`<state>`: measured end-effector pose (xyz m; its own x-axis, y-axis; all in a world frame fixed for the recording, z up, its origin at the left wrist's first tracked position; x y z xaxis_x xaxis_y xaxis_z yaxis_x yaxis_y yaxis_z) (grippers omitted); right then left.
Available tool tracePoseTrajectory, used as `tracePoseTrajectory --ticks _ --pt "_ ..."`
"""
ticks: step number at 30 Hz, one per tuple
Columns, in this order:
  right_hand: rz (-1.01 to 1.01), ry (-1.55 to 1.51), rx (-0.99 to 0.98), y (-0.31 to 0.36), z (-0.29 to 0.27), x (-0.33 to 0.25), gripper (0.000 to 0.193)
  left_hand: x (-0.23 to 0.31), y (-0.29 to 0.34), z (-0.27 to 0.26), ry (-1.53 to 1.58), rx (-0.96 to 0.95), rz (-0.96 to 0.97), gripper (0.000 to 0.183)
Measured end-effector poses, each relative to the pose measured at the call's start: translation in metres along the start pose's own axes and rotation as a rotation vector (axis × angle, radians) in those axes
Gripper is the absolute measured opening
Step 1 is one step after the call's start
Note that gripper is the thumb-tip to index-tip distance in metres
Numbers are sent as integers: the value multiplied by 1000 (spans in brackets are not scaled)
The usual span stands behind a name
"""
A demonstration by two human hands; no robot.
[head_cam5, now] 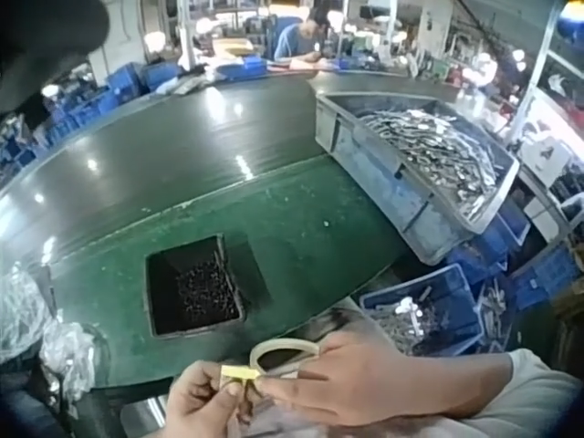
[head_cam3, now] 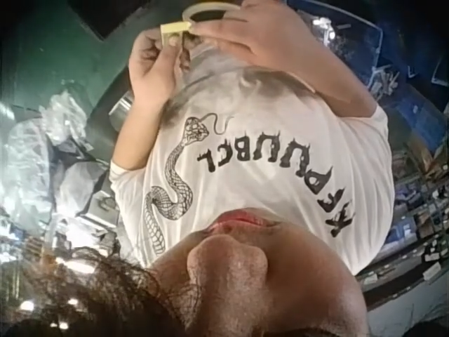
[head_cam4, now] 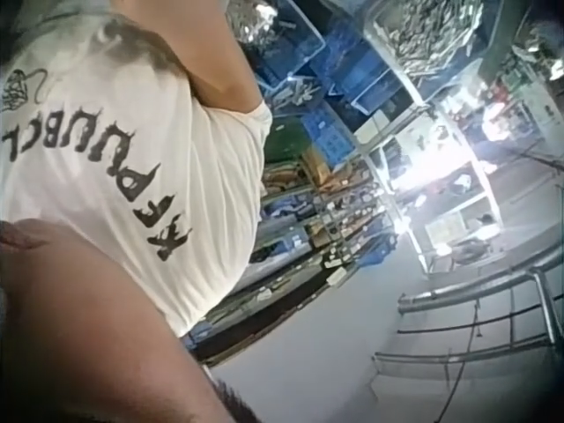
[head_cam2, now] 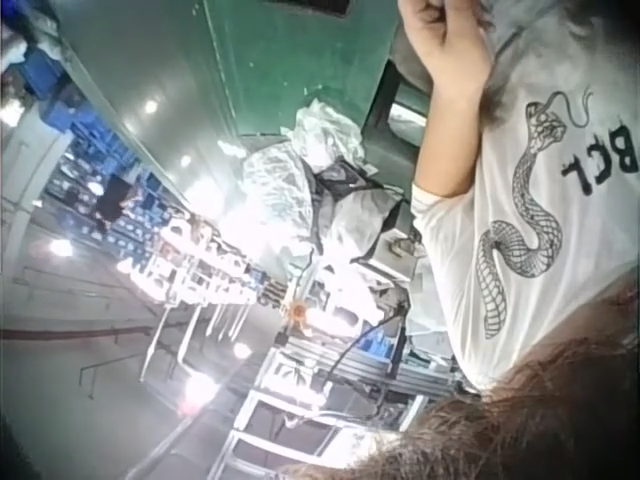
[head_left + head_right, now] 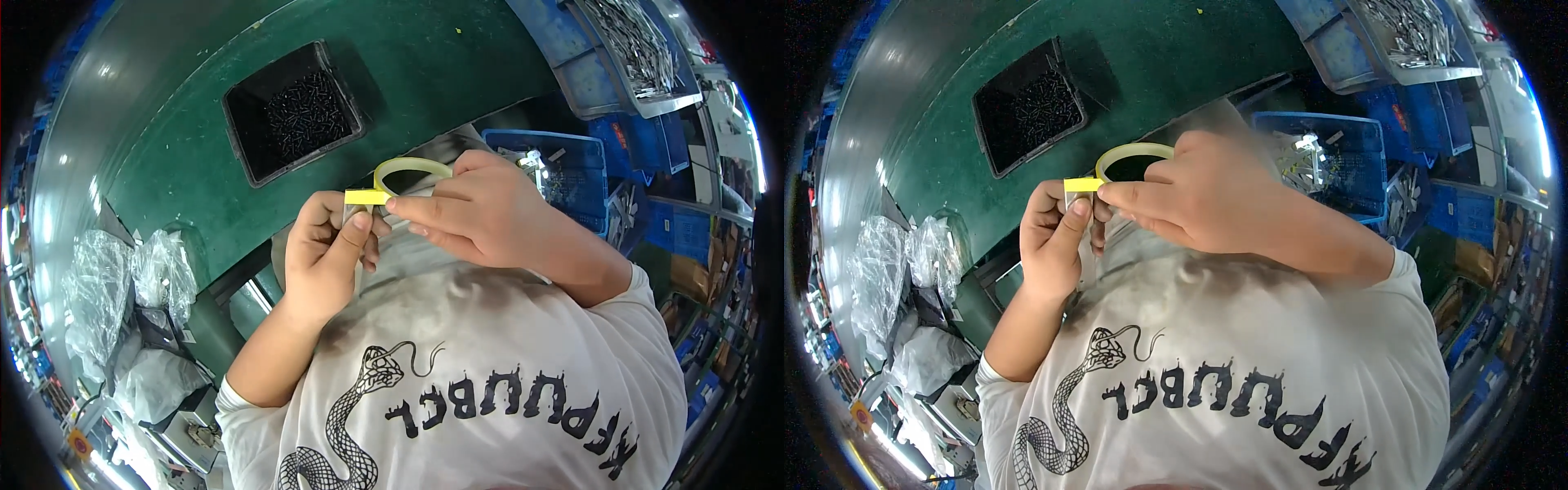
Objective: Applying yellow adhesive tape to small metal components at a factory workbench.
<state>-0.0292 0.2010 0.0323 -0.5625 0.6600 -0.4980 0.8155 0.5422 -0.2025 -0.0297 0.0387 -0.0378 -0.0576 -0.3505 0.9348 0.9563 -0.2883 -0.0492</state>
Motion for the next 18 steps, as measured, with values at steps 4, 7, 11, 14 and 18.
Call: tracePoseTrajectory --ticks 4,7,11,14,18 --pt "4 2 20 -1 0 1 40 2 -1 -1 -7 -12 30 8" --pt "3 6 36 -1 1 1 39 1 1 -2 22 11 -14 11" --pt "22 21 31 -1 2 1 37 6 0 1 -70 24 -65 26" --pt "24 50 42 0 4 2 36 4 0 0 -104 69 -120 41" --pt "36 44 40 1 6 3 35 6 -1 0 -196 84 -65 44"
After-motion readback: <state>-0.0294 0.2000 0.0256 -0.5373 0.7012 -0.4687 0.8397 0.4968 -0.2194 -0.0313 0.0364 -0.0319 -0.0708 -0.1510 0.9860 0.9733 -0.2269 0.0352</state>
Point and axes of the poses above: each hand's wrist, its own y-axis away from the middle knuckle, its own z-axis out of the palm, x = y × z, the point moved 7 cm from there along -y, towards the middle knuckle, and after that the axes turned 13 degrees about z, right-handed, at the moved point
